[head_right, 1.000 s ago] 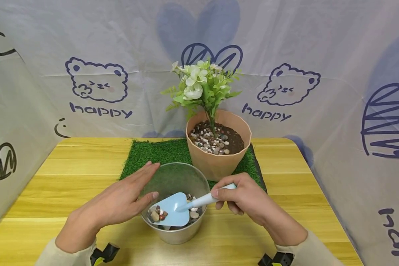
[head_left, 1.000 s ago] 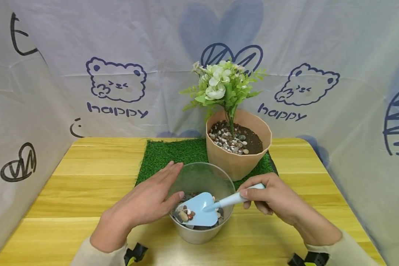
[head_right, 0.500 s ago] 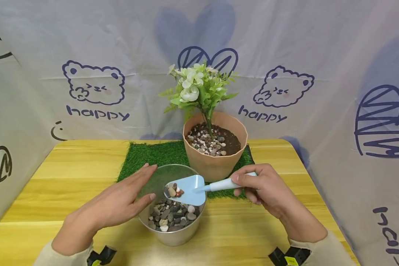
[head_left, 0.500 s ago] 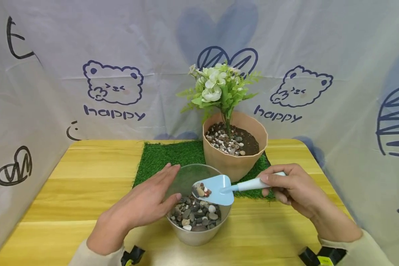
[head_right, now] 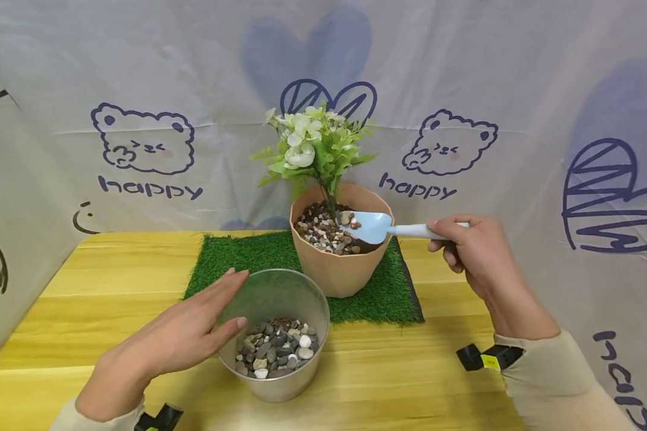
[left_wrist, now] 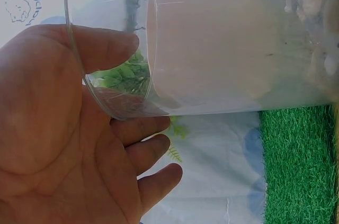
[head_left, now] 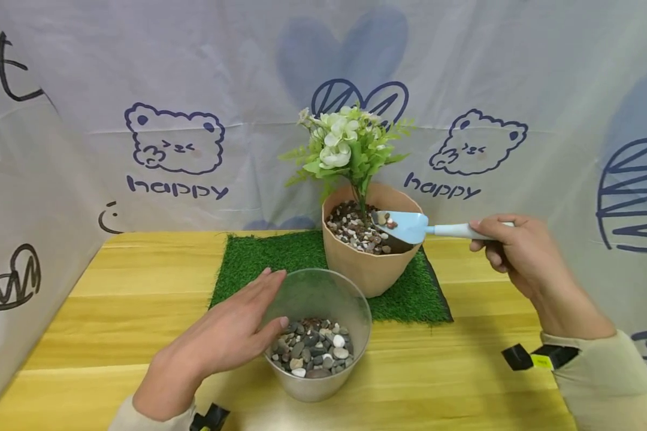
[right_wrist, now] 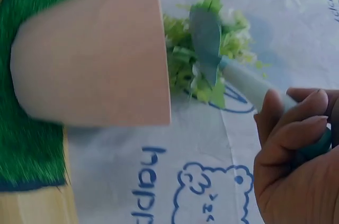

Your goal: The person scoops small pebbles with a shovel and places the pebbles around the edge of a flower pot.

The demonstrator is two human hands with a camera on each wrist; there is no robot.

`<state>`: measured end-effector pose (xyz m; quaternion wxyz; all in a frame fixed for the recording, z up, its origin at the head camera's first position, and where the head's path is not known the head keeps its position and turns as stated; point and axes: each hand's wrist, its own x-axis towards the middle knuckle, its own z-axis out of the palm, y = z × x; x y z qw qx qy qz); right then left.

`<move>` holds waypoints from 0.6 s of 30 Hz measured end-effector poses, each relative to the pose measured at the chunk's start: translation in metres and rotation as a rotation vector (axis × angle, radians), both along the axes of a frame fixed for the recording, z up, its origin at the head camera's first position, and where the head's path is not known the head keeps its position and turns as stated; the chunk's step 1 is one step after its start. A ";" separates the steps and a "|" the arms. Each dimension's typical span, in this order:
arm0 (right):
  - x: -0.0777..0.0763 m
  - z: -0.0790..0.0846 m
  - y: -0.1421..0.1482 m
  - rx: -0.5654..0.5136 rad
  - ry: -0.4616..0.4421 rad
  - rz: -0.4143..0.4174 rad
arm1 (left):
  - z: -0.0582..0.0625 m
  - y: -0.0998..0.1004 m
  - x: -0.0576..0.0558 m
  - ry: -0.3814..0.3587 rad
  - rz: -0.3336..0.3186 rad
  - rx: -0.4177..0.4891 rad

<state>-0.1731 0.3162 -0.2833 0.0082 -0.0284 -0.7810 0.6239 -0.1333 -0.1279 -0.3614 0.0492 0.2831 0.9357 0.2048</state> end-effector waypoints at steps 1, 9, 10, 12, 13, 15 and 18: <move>-0.004 0.002 0.000 0.061 -0.001 -0.033 | 0.000 0.000 0.000 0.003 0.000 0.000; -0.030 0.010 -0.019 0.514 0.069 -0.190 | -0.001 -0.001 0.001 0.026 -0.002 0.004; -0.032 0.011 -0.021 0.561 0.090 -0.201 | -0.001 -0.001 0.001 0.027 -0.003 0.004; -0.034 0.011 -0.026 0.642 0.129 -0.212 | -0.001 -0.001 0.001 0.028 -0.004 0.004; -0.034 0.011 -0.028 0.678 0.148 -0.217 | -0.001 -0.001 0.001 0.029 -0.005 0.004; -0.034 0.011 -0.033 0.761 0.199 -0.233 | -0.001 -0.001 0.001 0.028 -0.006 0.005; -0.033 0.011 -0.039 0.863 0.266 -0.241 | -0.001 0.000 0.000 0.027 -0.008 0.006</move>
